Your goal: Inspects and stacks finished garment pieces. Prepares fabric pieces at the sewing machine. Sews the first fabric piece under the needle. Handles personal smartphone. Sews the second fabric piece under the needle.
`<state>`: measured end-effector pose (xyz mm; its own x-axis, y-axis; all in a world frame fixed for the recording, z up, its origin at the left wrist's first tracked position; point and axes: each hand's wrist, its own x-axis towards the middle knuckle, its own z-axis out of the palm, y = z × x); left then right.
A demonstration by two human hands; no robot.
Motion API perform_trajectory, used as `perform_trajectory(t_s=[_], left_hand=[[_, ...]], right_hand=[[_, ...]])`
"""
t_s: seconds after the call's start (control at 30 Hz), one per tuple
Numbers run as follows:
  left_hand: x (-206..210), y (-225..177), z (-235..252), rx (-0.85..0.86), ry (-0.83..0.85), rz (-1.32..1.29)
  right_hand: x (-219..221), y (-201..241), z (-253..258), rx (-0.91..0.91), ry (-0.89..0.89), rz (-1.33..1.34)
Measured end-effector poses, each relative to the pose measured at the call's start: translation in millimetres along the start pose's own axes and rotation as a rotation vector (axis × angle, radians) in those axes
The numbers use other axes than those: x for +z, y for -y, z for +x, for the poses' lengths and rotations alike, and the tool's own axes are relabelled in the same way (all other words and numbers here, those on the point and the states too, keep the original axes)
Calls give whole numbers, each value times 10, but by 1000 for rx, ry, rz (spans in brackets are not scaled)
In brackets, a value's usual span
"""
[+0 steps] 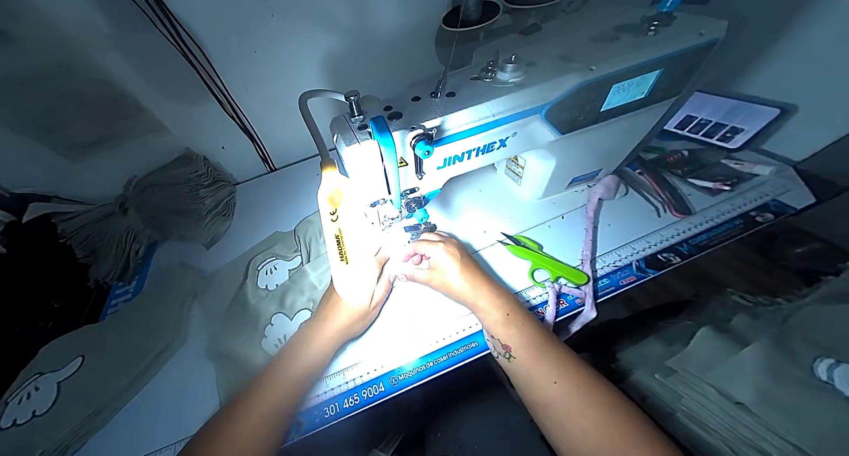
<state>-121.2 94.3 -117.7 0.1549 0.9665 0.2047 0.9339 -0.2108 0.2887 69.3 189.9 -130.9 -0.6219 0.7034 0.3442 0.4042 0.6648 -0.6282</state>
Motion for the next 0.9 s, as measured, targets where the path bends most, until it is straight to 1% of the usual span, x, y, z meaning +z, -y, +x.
perform_trajectory(t_s=[0.07,0.13,0.27,0.43,0.53,0.73,0.9], left_hand=[[-22,-19,91,-55,-89,29],[-45,-35,193,-122,-111,66],[-180,-126,389,-254,26,12],[-251,-97,482,-335,121,-98],[-255,-93,497,-338,119,-101],[-287,-65,563,-296,203,-33],[-258,-28,557,-262,203,-47]], right_hand=[[-2,8,10,17,9,-3],[-2,7,8,20,13,1],[-14,14,2,20,20,3],[-18,17,2,24,26,0],[-24,20,0,28,31,-6],[-27,33,4,52,47,-10],[-50,57,12,55,65,-13]])
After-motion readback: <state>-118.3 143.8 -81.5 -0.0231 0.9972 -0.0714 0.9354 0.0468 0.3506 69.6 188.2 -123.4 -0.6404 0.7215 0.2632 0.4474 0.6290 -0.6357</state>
